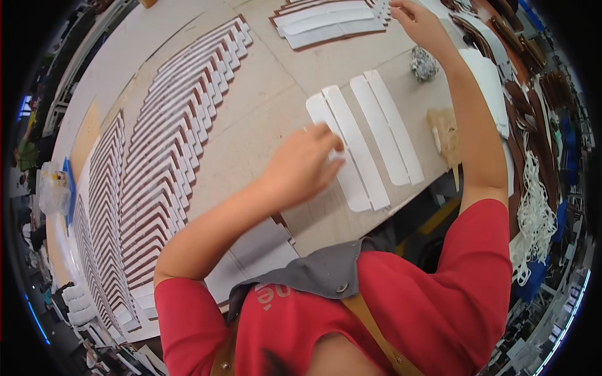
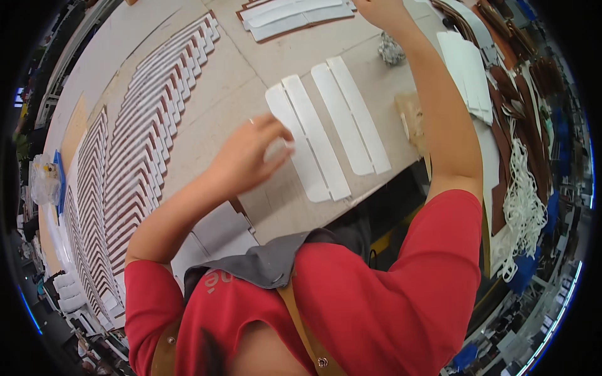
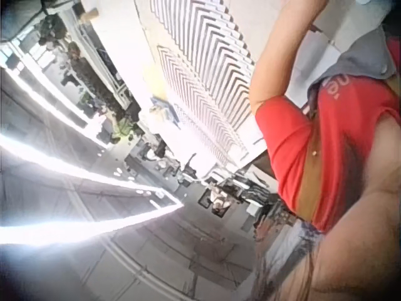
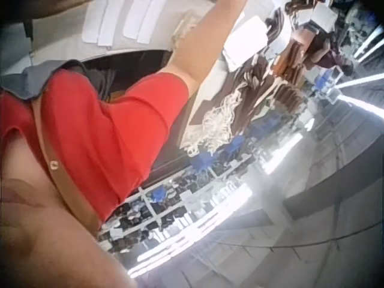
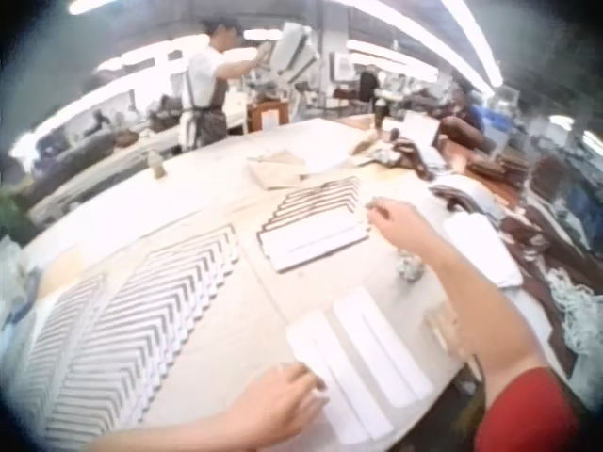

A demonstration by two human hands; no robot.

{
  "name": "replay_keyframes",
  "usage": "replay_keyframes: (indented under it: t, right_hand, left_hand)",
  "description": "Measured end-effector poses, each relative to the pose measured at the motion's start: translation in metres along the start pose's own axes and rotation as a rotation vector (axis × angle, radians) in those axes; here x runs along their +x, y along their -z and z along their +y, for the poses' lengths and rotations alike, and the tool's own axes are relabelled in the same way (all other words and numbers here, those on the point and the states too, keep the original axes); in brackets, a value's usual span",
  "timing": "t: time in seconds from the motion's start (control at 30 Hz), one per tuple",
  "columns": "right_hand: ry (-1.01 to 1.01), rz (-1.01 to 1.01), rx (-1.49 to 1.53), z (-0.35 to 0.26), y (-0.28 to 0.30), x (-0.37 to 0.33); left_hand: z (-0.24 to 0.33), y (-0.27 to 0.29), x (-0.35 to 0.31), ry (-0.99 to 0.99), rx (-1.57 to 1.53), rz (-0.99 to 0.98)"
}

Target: The person applies glue to white paper strips and presses them onto brown paper frames. They repeat this process, stacking the completed units on the table. The person handles the paper parts and a glue bottle throughout the clip.

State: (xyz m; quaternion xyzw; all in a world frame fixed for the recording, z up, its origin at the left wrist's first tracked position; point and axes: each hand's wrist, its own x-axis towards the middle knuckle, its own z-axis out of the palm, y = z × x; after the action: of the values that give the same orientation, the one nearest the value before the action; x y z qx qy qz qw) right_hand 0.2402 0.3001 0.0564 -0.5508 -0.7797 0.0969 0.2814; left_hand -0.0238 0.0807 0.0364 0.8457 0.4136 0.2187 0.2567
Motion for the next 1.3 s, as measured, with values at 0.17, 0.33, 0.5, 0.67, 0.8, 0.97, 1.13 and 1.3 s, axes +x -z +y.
replay_keyframes:
  t: [0.17, 0.33, 0.5, 0.67, 0.8, 0.97, 1.13, 1.3]
  right_hand:
    - [0.011, -0.046, 0.029, -0.060, 0.052, -0.082]
    - [0.065, -0.004, 0.071, -0.067, 0.063, -0.127]
    - [0.093, 0.044, 0.139, -0.088, 0.069, -0.149]
    - [0.042, 0.051, 0.239, -0.104, 0.056, -0.170]
    - [-0.091, 0.069, 0.438, -0.110, 0.021, -0.195]
    - [-0.272, -0.010, 0.907, -0.135, -0.044, -0.208]
    - [-0.476, -0.222, 1.260, -0.184, -0.062, -0.214]
    - [-0.427, -0.244, 1.345, -0.212, -0.078, -0.223]
  left_hand:
    - [0.046, -0.059, -0.046, -0.124, 0.205, -0.127]
    - [0.061, -0.075, -0.038, -0.106, 0.498, -0.152]
    - [0.072, -0.086, -0.034, -0.173, 0.678, -0.116]
    - [0.046, -0.078, -0.038, -0.008, 0.352, 0.140]
    - [0.045, 0.009, -0.061, 0.262, -0.215, 0.393]
    - [0.048, 0.065, -0.114, 0.346, -0.743, 0.663]
    - [0.048, 0.066, -0.158, 0.400, -0.856, 0.871]
    - [0.042, 0.055, -0.206, 0.434, -0.985, 0.987]
